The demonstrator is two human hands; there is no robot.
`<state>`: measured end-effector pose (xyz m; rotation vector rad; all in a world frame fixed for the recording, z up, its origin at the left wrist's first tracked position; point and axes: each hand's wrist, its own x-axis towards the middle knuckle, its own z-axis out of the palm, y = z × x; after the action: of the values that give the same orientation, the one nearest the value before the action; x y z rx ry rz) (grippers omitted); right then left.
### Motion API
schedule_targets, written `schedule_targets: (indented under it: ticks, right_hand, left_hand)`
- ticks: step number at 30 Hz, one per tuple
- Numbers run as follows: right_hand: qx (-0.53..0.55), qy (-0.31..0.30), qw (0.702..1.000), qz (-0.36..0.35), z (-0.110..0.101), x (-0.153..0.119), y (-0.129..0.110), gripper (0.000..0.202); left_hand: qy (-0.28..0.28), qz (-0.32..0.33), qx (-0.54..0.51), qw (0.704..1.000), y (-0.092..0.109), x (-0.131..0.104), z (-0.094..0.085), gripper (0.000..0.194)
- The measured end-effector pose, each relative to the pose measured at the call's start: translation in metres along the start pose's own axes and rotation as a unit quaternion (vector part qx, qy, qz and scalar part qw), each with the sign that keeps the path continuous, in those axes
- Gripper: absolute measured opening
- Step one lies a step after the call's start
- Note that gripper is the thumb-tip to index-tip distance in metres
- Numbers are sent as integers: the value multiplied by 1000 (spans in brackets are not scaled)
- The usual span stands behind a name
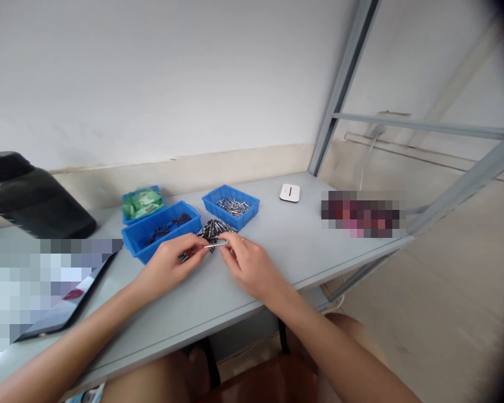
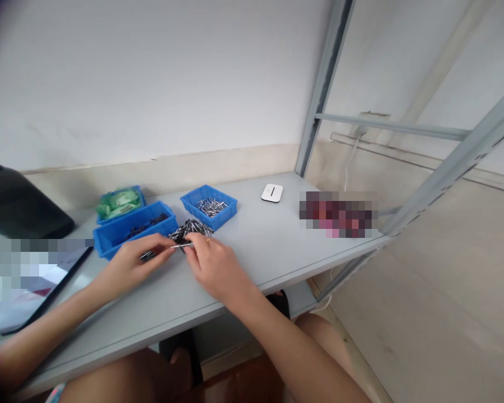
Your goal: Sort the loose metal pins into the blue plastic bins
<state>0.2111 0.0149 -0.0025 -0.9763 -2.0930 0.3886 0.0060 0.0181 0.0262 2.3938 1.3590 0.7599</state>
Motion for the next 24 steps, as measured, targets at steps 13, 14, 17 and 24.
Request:
schedule_targets:
  ticks: [13,14,17,24]
  right_hand:
    - [-2,-22,999,-43,-1,0,0,15]
    - [-4,-23,999,-47,-1,0,0,15]
    - [-4,-25,998,-56,-2,-1,-1,15]
    - [-7,-20,998,-57,1,0,1,15]
  left_hand:
    - [11,-16,-5,1000,0,1,1,24]
    - [12,-18,-4,1000,0,1,1,24]
    - [15,-23,-3,1000,0,0,0,23]
    - [21,-22,-8,999,0,0,2,26]
